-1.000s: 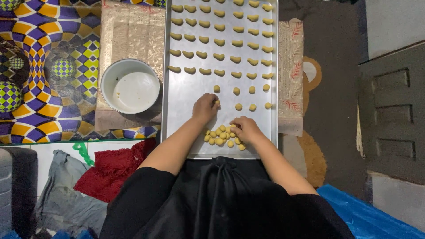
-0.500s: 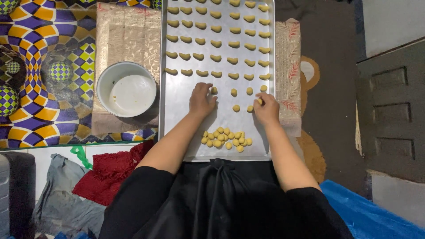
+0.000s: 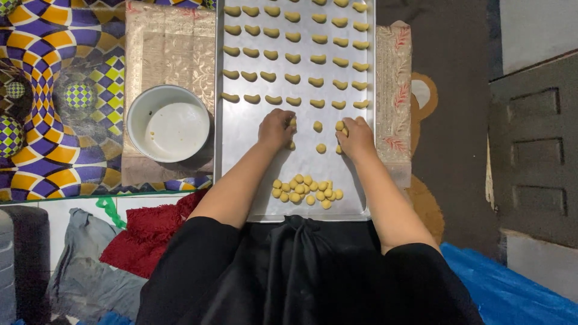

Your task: Shaping small portions of dough into crescent shapes and arranging them on a baking tray.

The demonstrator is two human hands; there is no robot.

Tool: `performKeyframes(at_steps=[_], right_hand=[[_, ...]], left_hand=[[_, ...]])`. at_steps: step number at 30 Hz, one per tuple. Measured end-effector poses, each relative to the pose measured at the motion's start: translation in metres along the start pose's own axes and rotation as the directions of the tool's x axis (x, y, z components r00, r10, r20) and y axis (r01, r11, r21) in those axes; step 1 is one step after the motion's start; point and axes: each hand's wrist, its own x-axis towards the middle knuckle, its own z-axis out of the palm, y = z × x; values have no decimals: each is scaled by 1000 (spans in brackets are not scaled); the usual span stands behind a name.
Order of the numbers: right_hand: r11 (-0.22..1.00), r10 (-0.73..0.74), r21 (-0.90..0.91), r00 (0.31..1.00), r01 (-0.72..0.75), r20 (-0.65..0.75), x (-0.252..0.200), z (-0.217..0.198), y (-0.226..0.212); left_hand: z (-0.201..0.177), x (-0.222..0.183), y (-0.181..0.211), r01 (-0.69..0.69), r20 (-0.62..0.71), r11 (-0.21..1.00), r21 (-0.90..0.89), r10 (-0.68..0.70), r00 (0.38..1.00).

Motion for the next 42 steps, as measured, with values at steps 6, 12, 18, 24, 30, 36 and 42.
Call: performKeyframes(at_steps=[6,12,18,24,30,36,42], right_hand=[[976,-168,145,986,164,14,-34,-3,16],[911,-282,381,912,157,299,-95,17,-24],[953,-288,218,854,211,434,-93,44,-36],[956,-155,294,852,2,500,-84,37,-35],[761,-141,635,920,-136,366,-59,37,-56],[892,-117,447,990,71,76,-20,41,-104],[935,-331,122,943,334,-46,27,70,-123]], left_hand=[[-30,-44,0,-43,-41,972,-230,34,999],[-17,-97,-8,-154,479,985,84,96,873],[-1,-120,-17,-154,594,972,179,18,804],[-8,-134,-35,-99,562,984,149,-2,827],[-47,-126,-26,15,384,998,-55,7,923],[-46,-87,-36,62,-47,955,-290,-79,996],[-31,-75,-23,-38,-127,944,-327,-4,992]])
